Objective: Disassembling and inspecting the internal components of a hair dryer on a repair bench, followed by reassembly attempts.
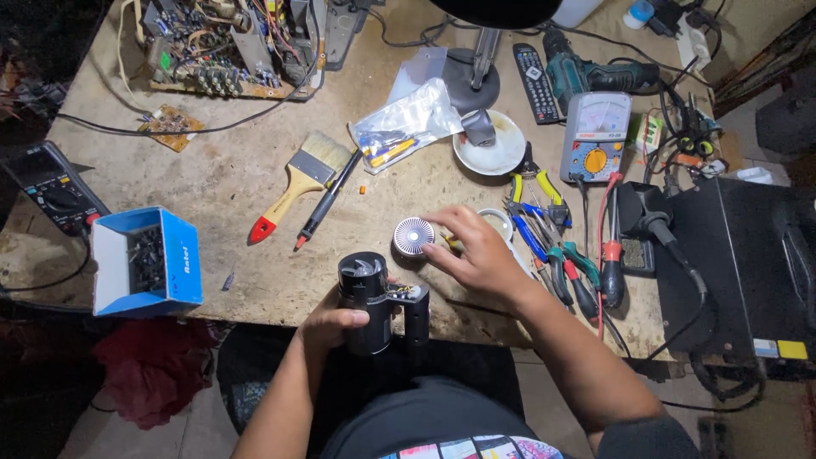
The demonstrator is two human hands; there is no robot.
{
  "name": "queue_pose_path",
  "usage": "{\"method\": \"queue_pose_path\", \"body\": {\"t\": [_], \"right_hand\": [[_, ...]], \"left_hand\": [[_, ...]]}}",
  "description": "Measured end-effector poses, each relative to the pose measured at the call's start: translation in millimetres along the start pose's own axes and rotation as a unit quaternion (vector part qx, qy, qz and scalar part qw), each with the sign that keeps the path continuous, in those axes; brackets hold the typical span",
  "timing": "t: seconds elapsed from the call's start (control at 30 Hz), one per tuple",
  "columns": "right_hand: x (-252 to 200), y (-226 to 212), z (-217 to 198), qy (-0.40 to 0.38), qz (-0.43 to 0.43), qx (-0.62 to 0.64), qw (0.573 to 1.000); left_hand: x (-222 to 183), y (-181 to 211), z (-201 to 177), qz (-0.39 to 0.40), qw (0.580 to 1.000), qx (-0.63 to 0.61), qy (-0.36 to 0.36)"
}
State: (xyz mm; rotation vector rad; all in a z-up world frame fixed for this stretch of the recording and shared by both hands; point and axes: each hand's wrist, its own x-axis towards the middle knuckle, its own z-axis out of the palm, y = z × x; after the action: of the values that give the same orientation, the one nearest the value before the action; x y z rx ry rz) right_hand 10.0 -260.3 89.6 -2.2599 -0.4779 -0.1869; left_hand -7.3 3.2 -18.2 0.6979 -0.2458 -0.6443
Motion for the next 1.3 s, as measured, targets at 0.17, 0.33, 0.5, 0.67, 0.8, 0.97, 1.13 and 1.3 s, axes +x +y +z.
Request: {"method": "queue_pose_path", "body": {"t": [0.17, 0.33, 0.5, 0.67, 0.8, 0.97, 1.13, 1.3], "right_hand": [[34.2, 7.4, 21.0, -0.148, -0.023, -0.083, 0.985], [48.0, 34.7, 30.6, -0.154, -0.032, -0.084, 0.984], [55.6, -0.8, 14.3, -0.051, 0.070, 0.236, 0.968], [53.4, -2.2, 38.2, -0.077, -0.017, 0.238, 0.968], [51.2, 2.6, 46.8, -0.085, -0.060, 0.253, 0.962], [48.1, -5.1, 43.0, -0.100, -0.095, 0.260, 0.956], [47.9, -5.8, 38.4, -0.126, -0.086, 0.270, 0.951], [51.4, -10.7, 33.4, -0.161, -0.101, 0.260, 0.947]], "left_hand": [[1.4, 1.6, 5.8, -0.001, 1.000, -0.011, 0.019], [-3.0, 17.2, 29.8, -0.010, 1.000, 0.001, 0.028], [6.6, 3.1, 11.2, -0.032, 0.997, -0.006, 0.073], [9.9, 23.6, 31.5, -0.056, 0.995, -0.014, 0.076], [13.9, 32.0, 40.2, -0.069, 0.996, -0.011, 0.062], [12.9, 21.7, 19.4, -0.097, 0.994, -0.036, 0.041], [14.0, 28.9, 29.8, -0.121, 0.990, -0.014, 0.077], [13.6, 37.2, 39.2, -0.153, 0.983, 0.029, 0.094]]}}
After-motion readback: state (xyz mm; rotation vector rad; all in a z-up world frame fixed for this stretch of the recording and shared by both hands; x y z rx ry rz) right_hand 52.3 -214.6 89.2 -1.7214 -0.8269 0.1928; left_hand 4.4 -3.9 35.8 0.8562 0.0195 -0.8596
